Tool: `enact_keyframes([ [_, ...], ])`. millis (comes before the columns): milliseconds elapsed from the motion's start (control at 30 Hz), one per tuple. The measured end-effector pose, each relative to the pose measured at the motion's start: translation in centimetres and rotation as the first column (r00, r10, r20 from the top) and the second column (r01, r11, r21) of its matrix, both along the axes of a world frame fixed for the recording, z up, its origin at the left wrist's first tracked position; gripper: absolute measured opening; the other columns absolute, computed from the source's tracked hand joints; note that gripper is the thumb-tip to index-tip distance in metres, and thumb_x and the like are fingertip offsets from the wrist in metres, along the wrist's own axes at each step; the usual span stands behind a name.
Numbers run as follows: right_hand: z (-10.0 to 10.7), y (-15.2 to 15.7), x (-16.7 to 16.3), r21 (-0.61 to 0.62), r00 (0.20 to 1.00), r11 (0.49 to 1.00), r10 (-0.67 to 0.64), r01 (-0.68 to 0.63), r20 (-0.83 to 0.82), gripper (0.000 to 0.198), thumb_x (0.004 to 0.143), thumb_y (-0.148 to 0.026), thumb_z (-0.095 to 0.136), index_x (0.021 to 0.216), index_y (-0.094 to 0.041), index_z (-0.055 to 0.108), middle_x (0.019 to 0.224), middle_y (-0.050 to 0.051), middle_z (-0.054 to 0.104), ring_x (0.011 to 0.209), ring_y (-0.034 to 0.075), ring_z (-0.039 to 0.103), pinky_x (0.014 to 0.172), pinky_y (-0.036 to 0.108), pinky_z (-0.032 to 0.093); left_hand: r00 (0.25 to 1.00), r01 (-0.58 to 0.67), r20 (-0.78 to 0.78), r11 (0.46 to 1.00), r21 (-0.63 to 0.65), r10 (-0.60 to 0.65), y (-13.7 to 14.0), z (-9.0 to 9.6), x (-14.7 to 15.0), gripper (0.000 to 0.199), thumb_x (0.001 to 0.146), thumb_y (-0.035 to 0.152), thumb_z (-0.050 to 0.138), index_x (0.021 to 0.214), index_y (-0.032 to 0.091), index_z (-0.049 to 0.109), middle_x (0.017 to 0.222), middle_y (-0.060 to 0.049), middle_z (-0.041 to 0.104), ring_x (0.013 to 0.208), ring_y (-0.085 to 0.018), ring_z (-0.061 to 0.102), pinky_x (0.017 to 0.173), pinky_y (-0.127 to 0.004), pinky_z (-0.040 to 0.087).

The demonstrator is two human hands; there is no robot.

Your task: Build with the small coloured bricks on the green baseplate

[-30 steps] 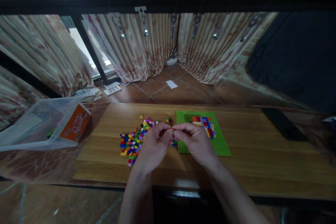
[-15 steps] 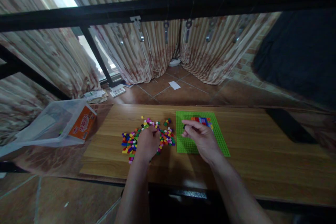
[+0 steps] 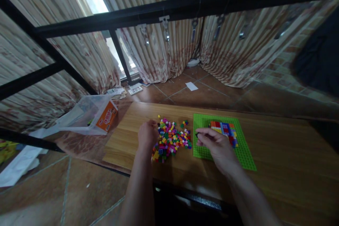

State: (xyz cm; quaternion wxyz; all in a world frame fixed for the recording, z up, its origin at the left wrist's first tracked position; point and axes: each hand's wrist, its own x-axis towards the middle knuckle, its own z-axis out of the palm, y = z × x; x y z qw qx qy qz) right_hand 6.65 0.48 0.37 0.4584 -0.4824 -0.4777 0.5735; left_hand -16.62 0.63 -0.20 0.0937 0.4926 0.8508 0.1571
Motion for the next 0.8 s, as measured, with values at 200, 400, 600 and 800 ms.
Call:
enact_keyframes([
  [200, 0.2, -0.2, -0.6, -0.051, 0.999, 0.998, 0.025, -0.028, -0.043, 0.03, 0.064, -0.041, 0.077, 0.084, -0.02, 0.073, 0.068, 0.001, 0.066, 0.06, 0.014, 0.059, 0.061, 0.029, 0.049, 0.993, 0.102, -0.064, 0.995, 0.013, -0.101, 0.7, -1.1, -1.3, 0.036, 0.086, 0.022, 0.042, 0.112, 0.022, 0.068, 0.106, -0.011, 0.067, 0.095, -0.022, 0.062, 0.082, -0.029, 0.046],
  [400, -0.2, 0.3, -0.2, -0.03, 0.988, 0.999, -0.036, 0.032, -0.151, 0.027, 0.066, -0.037, 0.078, 0.088, -0.021, 0.074, 0.066, -0.001, 0.066, 0.058, 0.012, 0.059, 0.062, 0.031, 0.051, 0.974, 0.167, -0.149, 0.986, -0.025, -0.168, 0.8, -0.4, -0.5, 0.031, 0.084, 0.024, 0.046, 0.102, 0.027, 0.071, 0.097, -0.009, 0.067, 0.092, -0.022, 0.06, 0.081, -0.029, 0.045],
  [600, 0.1, 1.9, 2.4, -0.001, 0.965, 0.979, -0.201, 0.203, -0.17, 0.028, 0.063, -0.035, 0.082, 0.086, -0.022, 0.074, 0.069, 0.0, 0.07, 0.062, 0.014, 0.065, 0.067, 0.034, 0.057, 0.971, 0.18, -0.156, 0.984, -0.014, -0.18, 1.1, -0.5, 0.0, 0.031, 0.083, 0.024, 0.046, 0.099, 0.026, 0.072, 0.094, -0.009, 0.066, 0.095, -0.023, 0.059, 0.082, -0.031, 0.044],
  [800, 0.6, 3.0, 7.4, 0.13, 0.932, 0.925, -0.362, 0.357, 0.018, 0.032, 0.06, -0.04, 0.081, 0.081, -0.019, 0.069, 0.073, 0.002, 0.071, 0.064, 0.016, 0.066, 0.061, 0.031, 0.056, 0.974, 0.183, -0.134, 0.983, -0.018, -0.183, 1.4, -0.5, -0.2, 0.027, 0.082, 0.024, 0.047, 0.092, 0.022, 0.071, 0.096, -0.012, 0.067, 0.094, -0.026, 0.061, 0.078, -0.033, 0.044],
])
